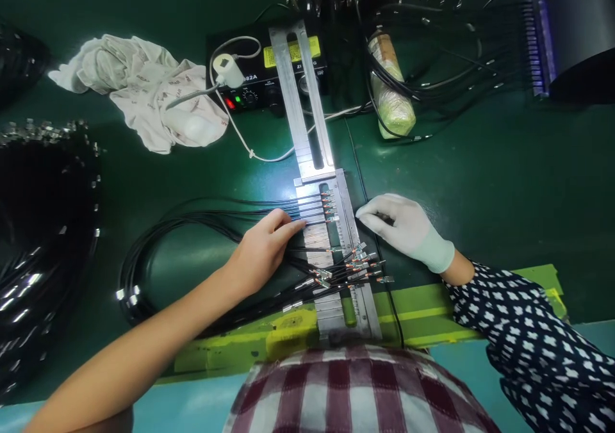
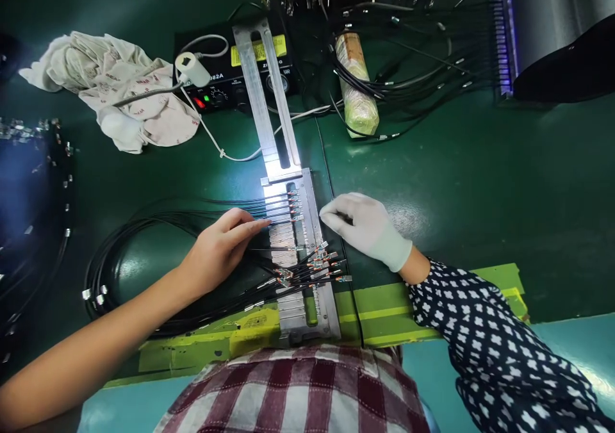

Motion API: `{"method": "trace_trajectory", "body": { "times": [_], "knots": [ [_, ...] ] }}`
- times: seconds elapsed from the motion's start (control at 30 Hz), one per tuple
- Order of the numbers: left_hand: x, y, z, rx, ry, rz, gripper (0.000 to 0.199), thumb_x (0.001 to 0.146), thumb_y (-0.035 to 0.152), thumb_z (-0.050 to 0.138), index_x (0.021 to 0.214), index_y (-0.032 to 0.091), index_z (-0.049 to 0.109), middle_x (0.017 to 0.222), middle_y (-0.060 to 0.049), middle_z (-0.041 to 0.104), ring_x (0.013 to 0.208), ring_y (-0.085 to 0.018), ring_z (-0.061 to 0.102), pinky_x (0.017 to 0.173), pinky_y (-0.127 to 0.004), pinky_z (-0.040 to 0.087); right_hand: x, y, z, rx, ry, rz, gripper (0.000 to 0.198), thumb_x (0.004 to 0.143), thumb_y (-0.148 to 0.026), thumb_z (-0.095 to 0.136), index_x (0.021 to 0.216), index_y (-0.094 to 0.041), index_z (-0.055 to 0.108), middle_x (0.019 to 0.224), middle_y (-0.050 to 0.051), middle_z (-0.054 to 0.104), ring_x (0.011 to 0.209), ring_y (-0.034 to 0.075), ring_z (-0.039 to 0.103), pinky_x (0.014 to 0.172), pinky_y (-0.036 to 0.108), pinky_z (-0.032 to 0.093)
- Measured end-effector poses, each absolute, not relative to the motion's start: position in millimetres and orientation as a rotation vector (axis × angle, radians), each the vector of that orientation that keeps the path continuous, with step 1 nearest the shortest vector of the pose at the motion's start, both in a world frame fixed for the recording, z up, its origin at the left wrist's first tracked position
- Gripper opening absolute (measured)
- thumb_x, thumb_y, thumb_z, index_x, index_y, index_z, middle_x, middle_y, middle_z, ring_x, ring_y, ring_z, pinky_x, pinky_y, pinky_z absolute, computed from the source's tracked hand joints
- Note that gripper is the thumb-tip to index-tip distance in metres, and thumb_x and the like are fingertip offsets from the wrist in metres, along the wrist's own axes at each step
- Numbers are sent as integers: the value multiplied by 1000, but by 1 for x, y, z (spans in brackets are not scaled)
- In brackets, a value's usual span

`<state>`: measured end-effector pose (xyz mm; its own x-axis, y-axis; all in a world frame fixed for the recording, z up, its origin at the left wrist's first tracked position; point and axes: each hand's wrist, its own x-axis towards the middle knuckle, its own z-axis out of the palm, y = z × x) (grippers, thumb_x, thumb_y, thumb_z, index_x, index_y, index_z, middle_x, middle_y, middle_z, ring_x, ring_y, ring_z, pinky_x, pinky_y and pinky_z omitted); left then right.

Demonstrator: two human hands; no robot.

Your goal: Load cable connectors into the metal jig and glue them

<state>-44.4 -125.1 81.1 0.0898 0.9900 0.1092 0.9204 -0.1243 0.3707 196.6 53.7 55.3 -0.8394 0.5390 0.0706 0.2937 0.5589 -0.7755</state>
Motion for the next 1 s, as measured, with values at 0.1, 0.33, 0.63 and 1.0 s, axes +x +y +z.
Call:
{"method": "trace_trajectory", "body": {
  "times": [0.1, 0.33, 0.63, 1.0],
  "knots": [
    [-47, -123, 83, 2180, 1948, 441, 33, 97, 11, 41, 122, 16, 63, 96, -6, 56, 82, -14, 57, 70, -24, 50, 197, 54, 55, -683, -2500, 1153, 15, 97, -27, 59, 90, -25, 71, 93, -3, 73, 89, 18, 64, 83, 33, 45],
    [-54, -119, 83, 2207, 1798, 583, 37, 96, 7, 40, 126, 19, 59, 103, -7, 58, 92, -15, 59, 79, -24, 51, 198, 55, 55, -689, -2521, 1138, 14, 97, -27, 59, 93, -25, 73, 95, -3, 73, 90, 19, 65, 83, 34, 46],
    [-51, -125, 70, 2341, 1837, 577, 38, 93, 4, 43, 126, 15, 56, 103, -10, 58, 94, -17, 58, 81, -27, 52, 198, 54, 56, -679, -2525, 1146, 14, 97, -27, 59, 93, -25, 72, 94, -4, 73, 89, 18, 65, 82, 34, 46],
    [-50, -120, 68, 2149, 1800, 695, 34, 96, 6, 44, 124, 19, 58, 103, -6, 61, 94, -14, 60, 82, -25, 51, 198, 55, 56, -669, -2530, 1141, 15, 97, -28, 58, 93, -25, 72, 93, -2, 73, 88, 20, 65, 81, 35, 46]
  ]
}}
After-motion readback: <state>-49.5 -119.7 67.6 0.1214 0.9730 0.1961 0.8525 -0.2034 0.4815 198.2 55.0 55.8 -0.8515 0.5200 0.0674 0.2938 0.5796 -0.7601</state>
